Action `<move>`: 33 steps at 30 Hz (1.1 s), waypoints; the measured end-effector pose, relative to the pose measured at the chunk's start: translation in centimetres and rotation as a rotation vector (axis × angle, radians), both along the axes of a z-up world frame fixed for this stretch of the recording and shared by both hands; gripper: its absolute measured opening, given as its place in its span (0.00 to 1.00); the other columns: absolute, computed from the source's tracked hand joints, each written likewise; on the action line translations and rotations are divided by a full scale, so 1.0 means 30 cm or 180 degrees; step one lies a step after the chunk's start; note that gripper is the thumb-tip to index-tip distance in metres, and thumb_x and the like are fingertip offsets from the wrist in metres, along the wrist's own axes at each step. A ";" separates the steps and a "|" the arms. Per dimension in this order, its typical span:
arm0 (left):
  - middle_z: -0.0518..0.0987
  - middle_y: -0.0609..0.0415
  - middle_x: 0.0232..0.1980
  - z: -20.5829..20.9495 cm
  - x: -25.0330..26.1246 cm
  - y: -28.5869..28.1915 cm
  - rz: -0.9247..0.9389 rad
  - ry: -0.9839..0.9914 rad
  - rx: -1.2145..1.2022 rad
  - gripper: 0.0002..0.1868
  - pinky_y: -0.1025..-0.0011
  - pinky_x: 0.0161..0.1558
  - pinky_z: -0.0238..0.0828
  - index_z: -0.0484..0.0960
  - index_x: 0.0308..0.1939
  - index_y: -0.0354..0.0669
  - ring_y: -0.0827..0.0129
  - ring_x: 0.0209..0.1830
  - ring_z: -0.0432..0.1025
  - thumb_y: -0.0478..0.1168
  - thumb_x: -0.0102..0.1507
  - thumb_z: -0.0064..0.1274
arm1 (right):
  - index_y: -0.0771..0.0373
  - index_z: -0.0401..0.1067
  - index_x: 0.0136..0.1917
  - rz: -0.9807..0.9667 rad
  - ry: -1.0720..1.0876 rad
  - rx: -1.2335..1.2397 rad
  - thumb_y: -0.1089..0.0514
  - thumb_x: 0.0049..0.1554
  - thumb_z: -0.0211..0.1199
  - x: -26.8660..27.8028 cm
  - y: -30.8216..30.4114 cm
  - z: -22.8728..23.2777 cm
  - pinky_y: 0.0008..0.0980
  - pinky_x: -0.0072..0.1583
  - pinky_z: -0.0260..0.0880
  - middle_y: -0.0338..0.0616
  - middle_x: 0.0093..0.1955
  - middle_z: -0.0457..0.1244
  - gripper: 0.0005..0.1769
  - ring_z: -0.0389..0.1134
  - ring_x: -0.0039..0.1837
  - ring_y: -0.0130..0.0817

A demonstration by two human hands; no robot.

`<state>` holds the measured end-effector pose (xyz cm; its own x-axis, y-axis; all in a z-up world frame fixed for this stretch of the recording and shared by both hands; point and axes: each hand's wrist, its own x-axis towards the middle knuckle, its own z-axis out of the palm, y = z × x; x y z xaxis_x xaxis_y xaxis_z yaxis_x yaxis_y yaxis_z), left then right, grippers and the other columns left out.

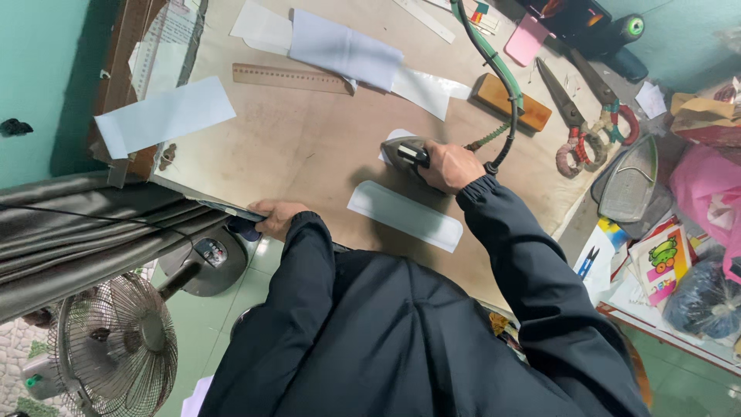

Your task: The person irons two white rectangular fabric pieces on a workbench using a steam iron. They repeatedly press and smooth each piece, then flip one over to iron the other side before returning to the first.

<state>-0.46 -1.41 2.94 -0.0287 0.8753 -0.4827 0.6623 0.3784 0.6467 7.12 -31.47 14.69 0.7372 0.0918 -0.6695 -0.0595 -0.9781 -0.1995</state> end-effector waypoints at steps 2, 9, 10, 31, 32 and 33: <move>0.59 0.59 0.64 -0.087 -0.001 0.017 -0.0266 0.0514 0.0148 0.32 0.62 0.73 0.52 0.59 0.63 0.47 0.72 0.63 0.62 0.63 0.70 0.11 | 0.57 0.70 0.54 0.0030 -0.0058 0.0019 0.43 0.57 0.60 0.019 0.030 0.015 0.53 0.56 0.74 0.55 0.47 0.69 0.19 0.72 0.55 0.53; 0.61 0.63 0.59 -0.043 -0.019 -0.007 -0.0497 0.0708 0.0127 0.30 0.62 0.72 0.55 0.59 0.62 0.50 0.76 0.56 0.62 0.63 0.70 0.12 | 0.57 0.71 0.54 0.0133 -0.0134 0.0078 0.47 0.57 0.61 0.076 0.107 0.033 0.50 0.54 0.76 0.53 0.46 0.70 0.15 0.73 0.53 0.51; 0.61 0.63 0.59 0.012 -0.009 -0.015 -0.0480 0.0720 0.0120 0.30 0.62 0.72 0.55 0.59 0.62 0.50 0.76 0.56 0.62 0.63 0.70 0.12 | 0.57 0.71 0.54 0.0151 -0.0123 0.0076 0.47 0.57 0.61 0.079 0.105 0.017 0.50 0.54 0.76 0.53 0.46 0.70 0.15 0.73 0.53 0.51; 0.63 0.45 0.66 -0.144 0.006 0.041 -0.0608 0.1252 0.0062 0.35 0.61 0.65 0.64 0.55 0.67 0.40 0.58 0.62 0.68 0.64 0.71 0.20 | 0.57 0.70 0.60 0.0099 0.0063 -0.0057 0.41 0.58 0.60 0.028 0.025 0.040 0.54 0.57 0.74 0.58 0.51 0.69 0.23 0.72 0.57 0.55; 0.62 0.42 0.67 -0.172 0.001 0.049 -0.0607 0.1272 0.0120 0.36 0.59 0.63 0.65 0.56 0.67 0.40 0.55 0.61 0.69 0.66 0.71 0.18 | 0.56 0.70 0.58 0.0067 0.0127 -0.0033 0.41 0.58 0.59 0.019 0.008 0.038 0.54 0.57 0.74 0.57 0.50 0.69 0.22 0.71 0.57 0.54; 0.61 0.39 0.68 -0.200 -0.003 0.057 -0.0606 0.1293 0.0178 0.37 0.56 0.61 0.67 0.57 0.66 0.40 0.52 0.60 0.69 0.67 0.71 0.16 | 0.54 0.69 0.57 0.0034 0.0191 -0.0009 0.41 0.57 0.59 0.011 -0.008 0.037 0.53 0.57 0.73 0.56 0.50 0.69 0.20 0.71 0.57 0.54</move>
